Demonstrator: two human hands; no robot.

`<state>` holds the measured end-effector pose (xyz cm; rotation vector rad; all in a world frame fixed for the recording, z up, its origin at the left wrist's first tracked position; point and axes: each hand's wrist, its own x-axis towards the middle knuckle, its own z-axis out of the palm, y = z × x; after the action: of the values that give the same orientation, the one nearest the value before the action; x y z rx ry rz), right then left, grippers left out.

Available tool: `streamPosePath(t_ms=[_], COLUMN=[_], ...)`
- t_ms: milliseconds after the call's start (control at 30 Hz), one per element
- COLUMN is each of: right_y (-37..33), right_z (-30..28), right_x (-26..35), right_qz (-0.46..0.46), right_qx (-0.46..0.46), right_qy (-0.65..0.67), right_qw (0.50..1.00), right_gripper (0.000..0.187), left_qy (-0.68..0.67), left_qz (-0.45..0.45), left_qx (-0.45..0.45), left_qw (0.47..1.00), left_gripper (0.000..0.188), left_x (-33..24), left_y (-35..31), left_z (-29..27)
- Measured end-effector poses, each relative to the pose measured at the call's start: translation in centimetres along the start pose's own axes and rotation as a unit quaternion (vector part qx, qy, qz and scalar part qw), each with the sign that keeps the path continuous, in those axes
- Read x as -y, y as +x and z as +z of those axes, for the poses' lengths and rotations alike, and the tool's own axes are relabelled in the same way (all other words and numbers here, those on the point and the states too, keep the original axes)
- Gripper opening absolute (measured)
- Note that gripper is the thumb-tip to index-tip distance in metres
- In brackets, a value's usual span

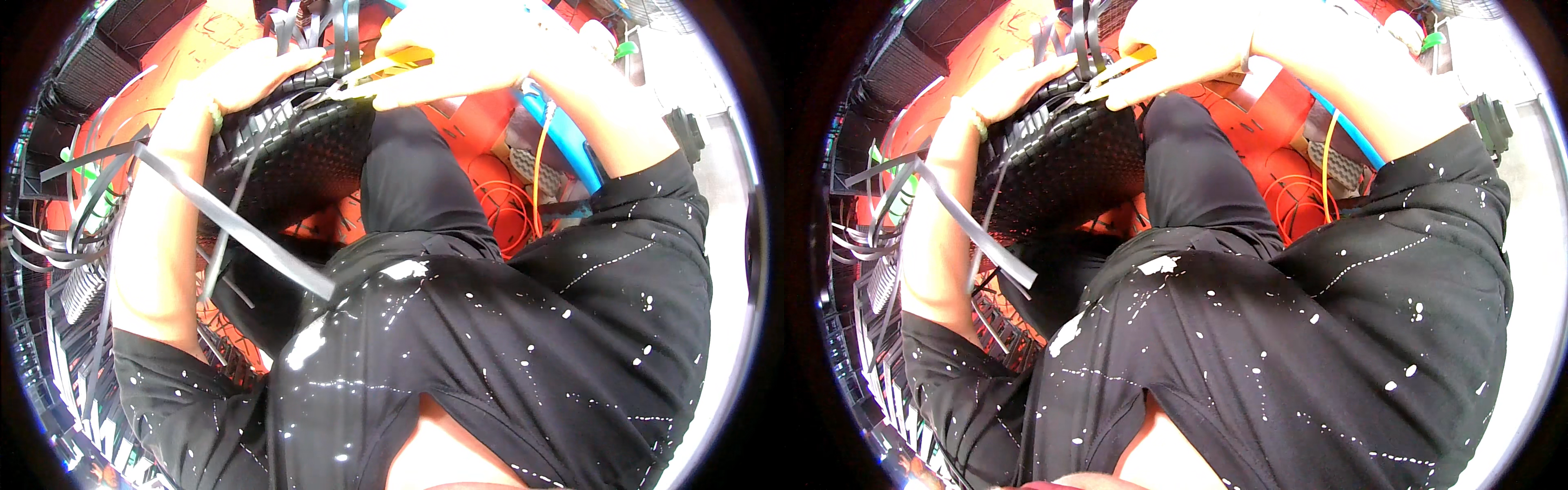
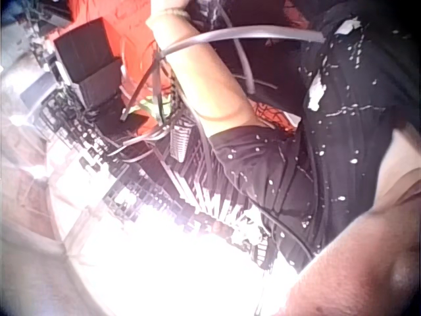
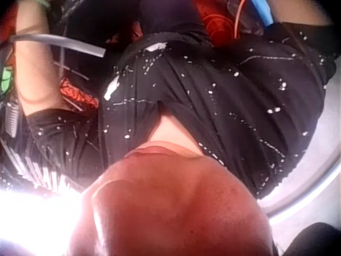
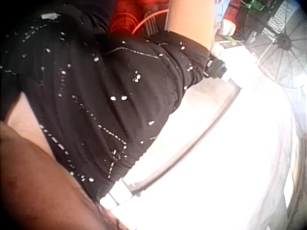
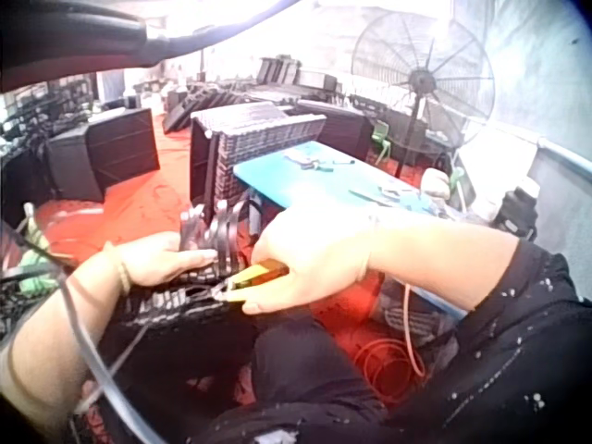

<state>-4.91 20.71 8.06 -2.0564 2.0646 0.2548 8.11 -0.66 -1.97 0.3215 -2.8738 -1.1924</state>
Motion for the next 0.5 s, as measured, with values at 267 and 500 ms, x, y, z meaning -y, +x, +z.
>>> streamPosePath(t_ms=[267,500], right_y=[0.2,0.2], right_z=[-3.0,-1.9], right_x=[2.4,1.4], right_qz=[0.011,-0.033], right_qx=[0.060,0.017], right_qy=[0.048,0.083], right_qw=[0.997,0.996], right_gripper=[0.054,0.051], left_qy=[0.013,0.082], left_qz=[-0.036,-0.072], left_qx=[-0.004,0.047], left_qw=[0.999,0.993], left_gripper=[0.059,0.060], left_x=[-0.1,-1.6], left_y=[-2.0,-2.1], left_z=[-0.6,-1.9])
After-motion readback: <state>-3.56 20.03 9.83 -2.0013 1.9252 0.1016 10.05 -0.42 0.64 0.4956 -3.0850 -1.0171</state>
